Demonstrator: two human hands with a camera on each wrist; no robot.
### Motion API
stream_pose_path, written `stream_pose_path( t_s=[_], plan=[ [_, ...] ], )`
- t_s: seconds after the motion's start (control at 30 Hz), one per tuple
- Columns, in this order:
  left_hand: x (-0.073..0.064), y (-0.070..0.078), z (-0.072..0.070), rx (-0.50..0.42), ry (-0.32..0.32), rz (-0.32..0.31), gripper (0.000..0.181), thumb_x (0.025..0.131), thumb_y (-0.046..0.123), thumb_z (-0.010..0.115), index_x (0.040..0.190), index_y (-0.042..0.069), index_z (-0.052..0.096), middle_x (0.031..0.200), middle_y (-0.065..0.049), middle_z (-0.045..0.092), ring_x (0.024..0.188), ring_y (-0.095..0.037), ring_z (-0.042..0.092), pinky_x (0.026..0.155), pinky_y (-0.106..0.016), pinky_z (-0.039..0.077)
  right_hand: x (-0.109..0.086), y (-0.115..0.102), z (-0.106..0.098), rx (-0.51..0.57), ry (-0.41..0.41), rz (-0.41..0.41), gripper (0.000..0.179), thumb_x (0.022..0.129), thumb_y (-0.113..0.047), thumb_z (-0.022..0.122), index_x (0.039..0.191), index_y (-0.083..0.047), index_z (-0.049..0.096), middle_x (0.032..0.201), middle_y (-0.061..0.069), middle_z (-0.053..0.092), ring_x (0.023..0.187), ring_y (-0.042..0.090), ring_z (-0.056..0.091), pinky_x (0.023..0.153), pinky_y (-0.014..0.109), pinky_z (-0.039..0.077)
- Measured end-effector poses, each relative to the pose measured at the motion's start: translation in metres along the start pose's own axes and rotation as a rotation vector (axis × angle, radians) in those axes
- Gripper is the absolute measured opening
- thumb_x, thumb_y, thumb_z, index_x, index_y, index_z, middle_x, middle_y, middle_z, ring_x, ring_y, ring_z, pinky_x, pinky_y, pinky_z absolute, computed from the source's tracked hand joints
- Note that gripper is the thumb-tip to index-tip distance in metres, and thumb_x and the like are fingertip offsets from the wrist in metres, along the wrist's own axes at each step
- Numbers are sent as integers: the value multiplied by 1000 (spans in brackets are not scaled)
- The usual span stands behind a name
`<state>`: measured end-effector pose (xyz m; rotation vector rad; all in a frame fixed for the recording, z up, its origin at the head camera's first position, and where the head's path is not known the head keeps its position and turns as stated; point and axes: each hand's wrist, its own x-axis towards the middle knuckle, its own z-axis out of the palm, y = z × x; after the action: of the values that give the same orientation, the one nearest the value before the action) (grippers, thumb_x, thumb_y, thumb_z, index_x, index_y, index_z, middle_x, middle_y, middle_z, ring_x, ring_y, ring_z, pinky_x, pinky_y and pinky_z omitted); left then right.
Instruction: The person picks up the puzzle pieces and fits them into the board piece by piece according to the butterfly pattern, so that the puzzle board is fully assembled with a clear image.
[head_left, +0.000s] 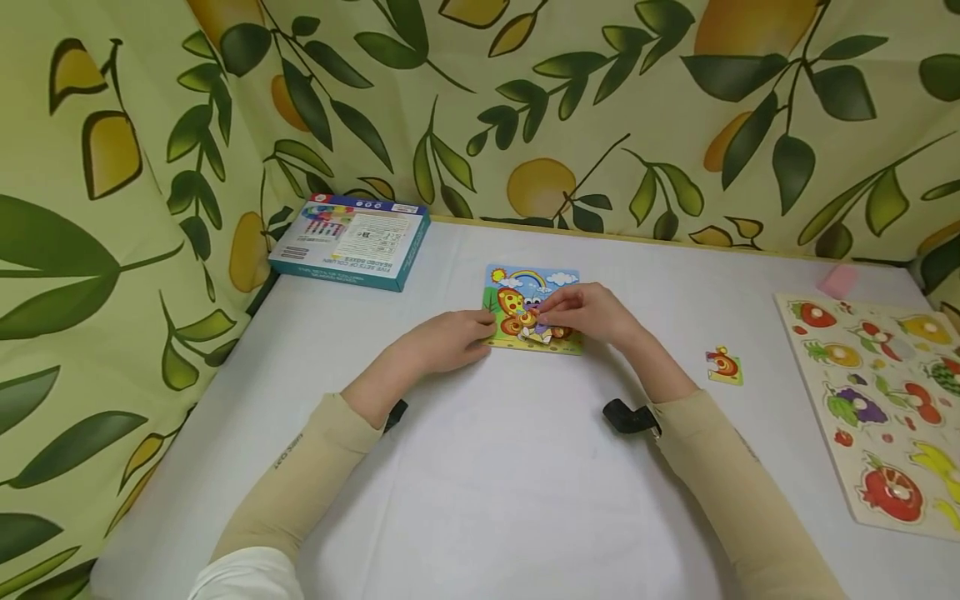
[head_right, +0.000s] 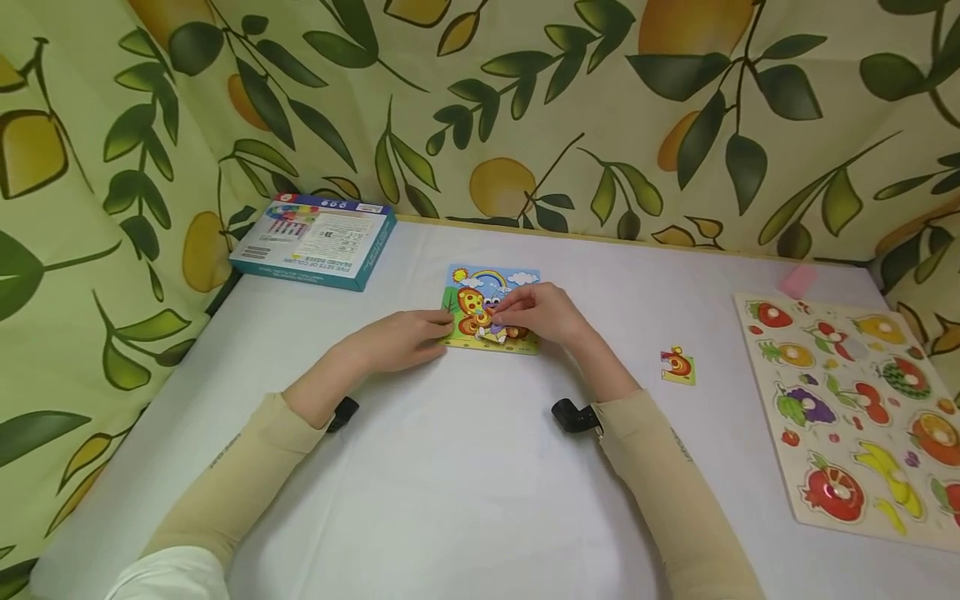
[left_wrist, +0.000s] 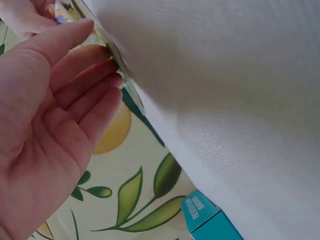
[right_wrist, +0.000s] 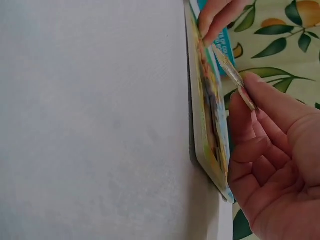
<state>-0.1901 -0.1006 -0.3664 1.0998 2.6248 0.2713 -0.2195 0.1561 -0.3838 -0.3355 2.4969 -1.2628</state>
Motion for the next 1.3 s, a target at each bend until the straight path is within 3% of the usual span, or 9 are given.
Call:
stream_pose_path(
  t_s=[0.2,0.67,0.83,0.93,1.13,1.3],
  plan=[
    [1,0,1,-3,-10,-13,42,99,21,59,136,1,56,141,-13,50,131,-26,48,108,-36,37,8,0,5,-106,3,-35,25,88,-32,74,101,-11,77,86,0,71,81,18,54,66,29,43],
    [4,0,3,-21,7,6,39,99,21,58,131,0,59,140,-14,52,129,-26,50,107,-36,38,9,-12,19,-182,49,-46,17,89,-22,73,99,-9,77,89,4,71,80,19,56,66,29,45],
    [5,0,3,-52,13,-6,47,100,24,57,140,1,51,140,-13,53,130,-24,49,108,-36,37,11,-13,21,-243,68,-51,16,90,-23,73,97,-10,76,87,3,70,80,19,55,68,29,45],
    [5,0,3,-18,15,0,52,100,29,57,144,4,47,138,-11,53,126,-24,50,105,-36,40,11,-14,21,-260,80,-47,15,89,-23,73,96,-10,76,87,4,69,81,20,54,69,31,44],
    [6,1,4,104,1,20,58,99,45,53,147,14,45,123,-5,53,107,-20,50,89,-35,47,12,-13,22,-288,85,-60,14,89,-23,74,94,-10,75,88,5,66,81,21,52,69,31,42],
    [6,2,6,156,0,16,57,99,50,49,146,17,48,124,-3,51,108,-20,48,84,-36,49,12,-14,24,-284,90,-54,14,89,-23,74,92,-10,74,86,4,66,80,20,53,70,32,42]
  ],
)
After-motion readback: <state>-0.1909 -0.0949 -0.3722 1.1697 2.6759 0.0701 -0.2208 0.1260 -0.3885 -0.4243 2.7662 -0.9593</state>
